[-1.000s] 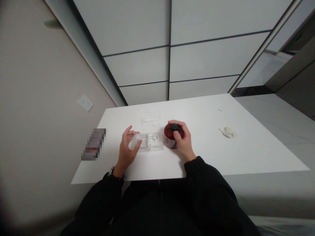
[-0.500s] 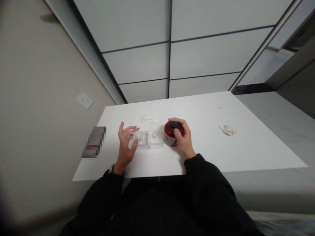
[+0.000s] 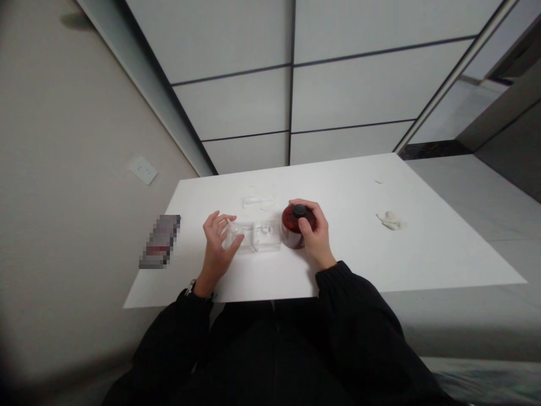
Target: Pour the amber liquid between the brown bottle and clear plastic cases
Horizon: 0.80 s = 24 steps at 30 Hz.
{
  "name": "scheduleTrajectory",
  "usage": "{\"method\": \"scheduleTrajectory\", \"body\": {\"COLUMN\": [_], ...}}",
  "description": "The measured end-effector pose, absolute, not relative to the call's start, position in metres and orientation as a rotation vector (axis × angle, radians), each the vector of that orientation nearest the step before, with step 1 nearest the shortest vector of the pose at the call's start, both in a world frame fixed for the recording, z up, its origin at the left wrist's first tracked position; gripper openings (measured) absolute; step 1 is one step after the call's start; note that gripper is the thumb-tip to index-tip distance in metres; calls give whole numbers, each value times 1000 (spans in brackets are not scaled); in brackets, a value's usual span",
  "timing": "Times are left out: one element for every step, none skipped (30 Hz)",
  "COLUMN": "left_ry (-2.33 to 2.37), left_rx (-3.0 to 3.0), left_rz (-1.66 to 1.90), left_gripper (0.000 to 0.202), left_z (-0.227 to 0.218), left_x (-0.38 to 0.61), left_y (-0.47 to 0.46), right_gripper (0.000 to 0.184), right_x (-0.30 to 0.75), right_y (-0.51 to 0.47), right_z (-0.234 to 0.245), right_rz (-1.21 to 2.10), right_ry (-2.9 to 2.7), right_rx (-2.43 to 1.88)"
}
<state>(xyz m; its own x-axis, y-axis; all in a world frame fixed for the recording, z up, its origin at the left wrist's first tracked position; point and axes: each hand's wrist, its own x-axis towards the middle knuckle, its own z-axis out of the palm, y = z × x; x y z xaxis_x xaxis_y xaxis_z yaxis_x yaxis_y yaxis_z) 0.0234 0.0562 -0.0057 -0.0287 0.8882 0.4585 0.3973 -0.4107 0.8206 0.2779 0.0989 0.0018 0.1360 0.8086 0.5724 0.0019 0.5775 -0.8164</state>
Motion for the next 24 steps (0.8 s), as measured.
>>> {"method": "scheduleTrajectory", "body": {"left_ry": [1348,1342,1328,1312,1302,1299,1303,1315,1333,1350,1363,1367,1365,1357,1347,1338,1331,1327,1328,1333,1338,1337,1332,1321], "left_rx": [1790,1798,1824,1864,1913,1963,2010,2047,2073,2080,2063,2030,1989,1949,1919,1911,1926,1956,1984,1999,1994,1971,1939,1912], "left_rz": [1434,1416,1387,1351,1310,1264,1222,1187,1160,1148,1156,1181,1213,1244,1267,1270,1254,1223,1192,1171,1172,1194,1226,1251], "left_gripper": [61,47,36,29,26,27,29,30,32,34,39,44,48,52,54,54,52,48,45,45,47,52,57,61], "left_z": [-7,-7,-7,-5,-3,0,2,4,5,5,4,2,0,-2,-4,-5,-5,-4,-3,-2,-2,-2,-2,-3], "left_x": [23,21,20,19,18,18,18,18,19,20,20,21,21,20,20,19,19,18,18,17,17,17,18,18], "left_y": [57,56,56,55,55,54,53,53,53,53,54,55,55,56,57,57,58,58,58,58,58,58,58,58], "right_gripper": [43,43,43,44,44,45,45,44,44,44,44,44,45,45,45,45,45,44,43,43,43,44,45,45], "right_x": [278,278,278,278,278,278,278,278,278,278,279,279,279,278,278,278,278,278,277,277,277,277,278,278], "right_y": [99,99,99,99,99,99,99,99,99,99,99,99,99,99,99,99,99,99,99,99,99,99,100,100], "right_z": [2,1,1,0,0,-1,-1,-1,-1,-1,0,1,2,3,4,4,5,4,4,3,3,2,1,1], "right_rz": [681,679,679,682,687,696,705,710,711,706,699,690,682,675,669,666,667,674,683,691,695,696,693,691], "right_ry": [-1319,-1320,-1321,-1319,-1317,-1314,-1312,-1311,-1314,-1316,-1319,-1321,-1324,-1326,-1327,-1326,-1323,-1319,-1313,-1308,-1306,-1307,-1309,-1312], "right_rx": [-787,-795,-804,-809,-810,-806,-799,-794,-795,-799,-806,-813,-819,-823,-824,-824,-820,-814,-807,-800,-798,-800,-806,-812]}}
